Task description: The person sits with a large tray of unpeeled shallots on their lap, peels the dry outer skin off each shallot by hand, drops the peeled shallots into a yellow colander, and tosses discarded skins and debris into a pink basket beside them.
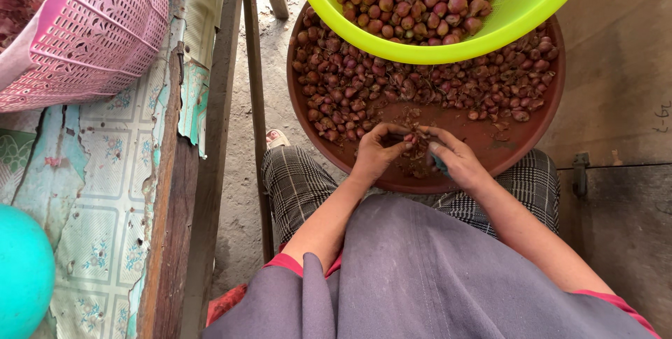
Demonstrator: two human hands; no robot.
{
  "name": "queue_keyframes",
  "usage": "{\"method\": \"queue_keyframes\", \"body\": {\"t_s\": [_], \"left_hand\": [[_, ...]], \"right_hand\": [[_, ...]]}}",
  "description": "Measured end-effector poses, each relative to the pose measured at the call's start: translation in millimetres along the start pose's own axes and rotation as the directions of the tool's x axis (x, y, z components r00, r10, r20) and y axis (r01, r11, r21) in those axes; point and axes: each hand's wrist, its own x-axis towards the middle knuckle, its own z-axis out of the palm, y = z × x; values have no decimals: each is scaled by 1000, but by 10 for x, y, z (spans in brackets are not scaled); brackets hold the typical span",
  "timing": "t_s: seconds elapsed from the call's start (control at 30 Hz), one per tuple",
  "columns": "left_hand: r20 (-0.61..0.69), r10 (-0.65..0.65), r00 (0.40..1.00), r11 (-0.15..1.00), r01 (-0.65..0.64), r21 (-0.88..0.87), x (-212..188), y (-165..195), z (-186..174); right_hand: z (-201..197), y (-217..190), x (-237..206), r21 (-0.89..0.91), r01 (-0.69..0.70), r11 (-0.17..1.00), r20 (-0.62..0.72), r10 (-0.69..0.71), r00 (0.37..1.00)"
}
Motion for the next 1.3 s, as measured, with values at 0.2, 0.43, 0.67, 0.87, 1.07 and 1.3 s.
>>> {"method": "queue_keyframes", "body": {"t_s": [0.2, 0.43, 0.67, 0.87, 1.07, 1.3], "left_hand": [[10, -110, 994, 979, 110, -170, -15, 17, 38], [44, -193, 980, 885, 193, -423, -25, -119, 44], [57, -215, 975, 810, 210, -548, 19, -292, -34], [108, -259, 960, 758, 271, -594, -18, -377, -35], [104, -249, 963, 761, 261, -594, -41, -353, -58], [154, -331, 931, 760, 360, -541, -100, -302, -48]], "right_hand": [[46, -36, -6, -117, 98, 988, -17, -100, 995], [105, -3, 19, -189, 2, 982, -172, -35, 984], [125, -115, -81, 137, -9, 990, -31, 14, 999], [168, -11, -55, 153, 30, 988, -34, -25, 999], [125, 69, -78, 69, 78, 995, 34, -80, 996], [69, 184, 2, -199, 88, 976, -136, -116, 984]]}}
